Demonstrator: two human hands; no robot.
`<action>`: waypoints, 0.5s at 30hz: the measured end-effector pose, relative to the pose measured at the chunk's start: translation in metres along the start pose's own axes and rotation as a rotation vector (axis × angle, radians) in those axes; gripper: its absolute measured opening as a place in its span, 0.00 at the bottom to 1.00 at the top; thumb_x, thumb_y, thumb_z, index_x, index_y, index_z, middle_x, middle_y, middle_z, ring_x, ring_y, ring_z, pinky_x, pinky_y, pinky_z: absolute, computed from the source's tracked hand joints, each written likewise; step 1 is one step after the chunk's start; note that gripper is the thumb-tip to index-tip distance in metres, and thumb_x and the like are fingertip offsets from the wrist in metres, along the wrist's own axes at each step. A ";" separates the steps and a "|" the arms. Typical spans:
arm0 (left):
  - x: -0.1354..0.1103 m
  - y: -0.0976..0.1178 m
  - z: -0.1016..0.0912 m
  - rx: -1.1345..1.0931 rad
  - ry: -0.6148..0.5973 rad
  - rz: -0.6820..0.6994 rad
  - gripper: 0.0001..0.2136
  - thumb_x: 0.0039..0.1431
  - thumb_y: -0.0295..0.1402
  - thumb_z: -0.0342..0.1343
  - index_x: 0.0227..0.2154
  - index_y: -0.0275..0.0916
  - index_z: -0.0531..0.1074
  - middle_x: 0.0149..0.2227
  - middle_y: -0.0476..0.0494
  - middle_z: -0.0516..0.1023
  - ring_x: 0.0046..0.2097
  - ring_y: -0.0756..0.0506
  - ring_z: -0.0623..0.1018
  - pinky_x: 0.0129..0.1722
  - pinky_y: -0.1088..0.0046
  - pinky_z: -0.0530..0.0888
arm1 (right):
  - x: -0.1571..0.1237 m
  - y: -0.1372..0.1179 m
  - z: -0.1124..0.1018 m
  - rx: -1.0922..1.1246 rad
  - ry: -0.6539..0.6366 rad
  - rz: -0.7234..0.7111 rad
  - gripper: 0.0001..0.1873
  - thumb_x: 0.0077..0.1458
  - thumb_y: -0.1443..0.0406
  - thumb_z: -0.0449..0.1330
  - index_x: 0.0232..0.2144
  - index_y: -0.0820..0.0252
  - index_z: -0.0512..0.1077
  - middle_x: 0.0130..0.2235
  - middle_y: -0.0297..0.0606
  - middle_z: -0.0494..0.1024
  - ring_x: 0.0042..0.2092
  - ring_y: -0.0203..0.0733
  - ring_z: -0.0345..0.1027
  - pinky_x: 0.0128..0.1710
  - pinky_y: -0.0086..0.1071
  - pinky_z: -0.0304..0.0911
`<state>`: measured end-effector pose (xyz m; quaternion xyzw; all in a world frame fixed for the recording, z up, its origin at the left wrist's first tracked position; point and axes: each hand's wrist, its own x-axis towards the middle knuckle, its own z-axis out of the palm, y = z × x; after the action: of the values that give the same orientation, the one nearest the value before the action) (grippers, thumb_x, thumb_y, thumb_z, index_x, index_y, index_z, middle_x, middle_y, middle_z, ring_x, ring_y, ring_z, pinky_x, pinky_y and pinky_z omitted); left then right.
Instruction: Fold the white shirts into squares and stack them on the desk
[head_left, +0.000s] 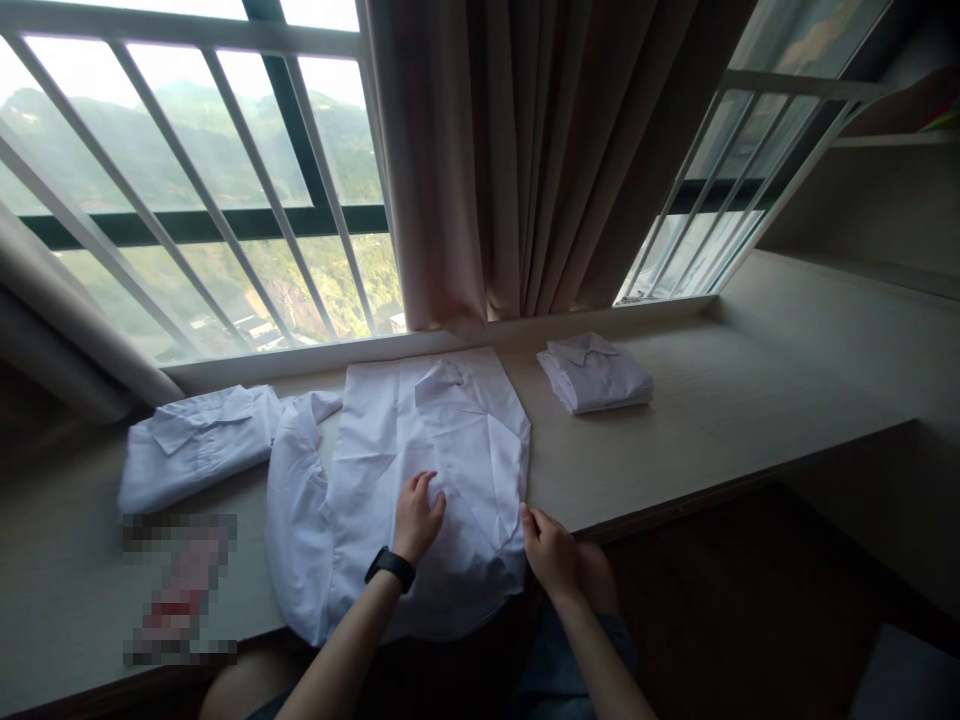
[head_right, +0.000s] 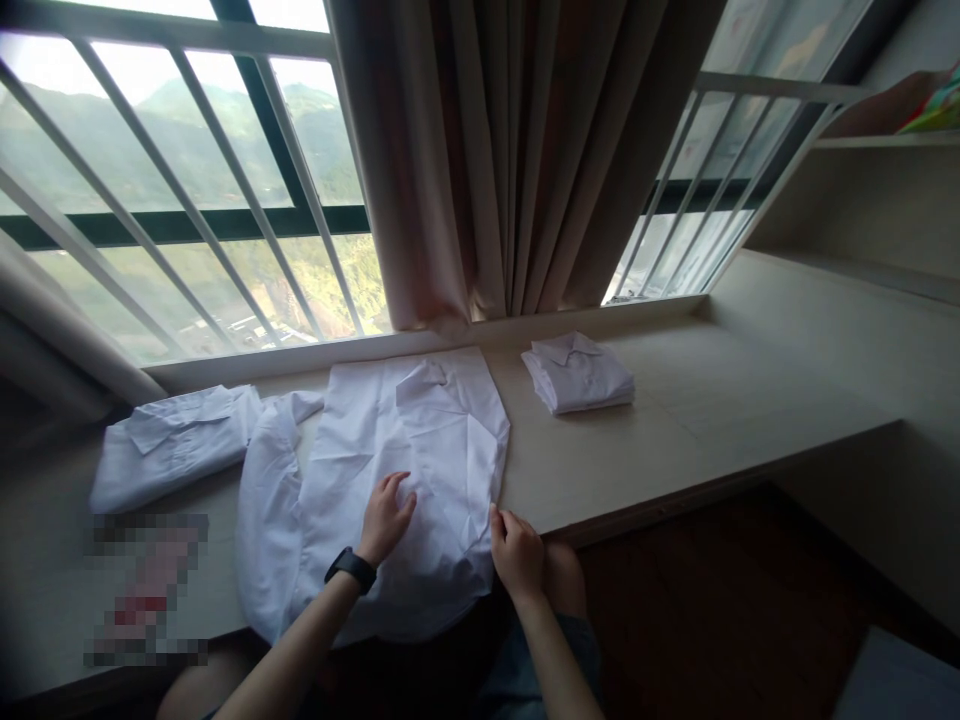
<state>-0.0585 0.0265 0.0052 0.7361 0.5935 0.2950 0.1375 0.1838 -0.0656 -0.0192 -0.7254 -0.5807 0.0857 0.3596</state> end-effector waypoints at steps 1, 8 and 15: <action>0.018 -0.001 0.000 -0.014 0.034 -0.031 0.18 0.61 0.33 0.53 0.53 0.35 0.71 0.52 0.34 0.74 0.55 0.39 0.74 0.57 0.59 0.71 | 0.002 0.001 0.000 -0.038 -0.002 -0.026 0.25 0.68 0.53 0.48 0.26 0.58 0.74 0.29 0.42 0.80 0.33 0.42 0.73 0.34 0.30 0.56; 0.168 -0.007 0.000 0.212 0.084 -0.093 0.30 0.57 0.33 0.58 0.63 0.36 0.62 0.59 0.30 0.68 0.59 0.35 0.70 0.58 0.57 0.69 | 0.014 0.016 0.005 -0.075 0.017 -0.176 0.21 0.66 0.54 0.54 0.24 0.58 0.74 0.24 0.36 0.77 0.27 0.38 0.71 0.30 0.29 0.52; 0.279 -0.034 0.014 0.377 0.016 -0.139 0.30 0.57 0.35 0.59 0.64 0.51 0.63 0.65 0.37 0.63 0.60 0.32 0.69 0.55 0.54 0.70 | 0.018 0.020 0.007 -0.019 0.064 -0.247 0.18 0.66 0.59 0.55 0.25 0.58 0.74 0.22 0.35 0.75 0.24 0.37 0.69 0.29 0.29 0.55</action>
<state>-0.0433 0.3033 0.0513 0.7037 0.6886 0.1745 0.0127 0.2012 -0.0479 -0.0315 -0.6541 -0.6547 0.0122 0.3788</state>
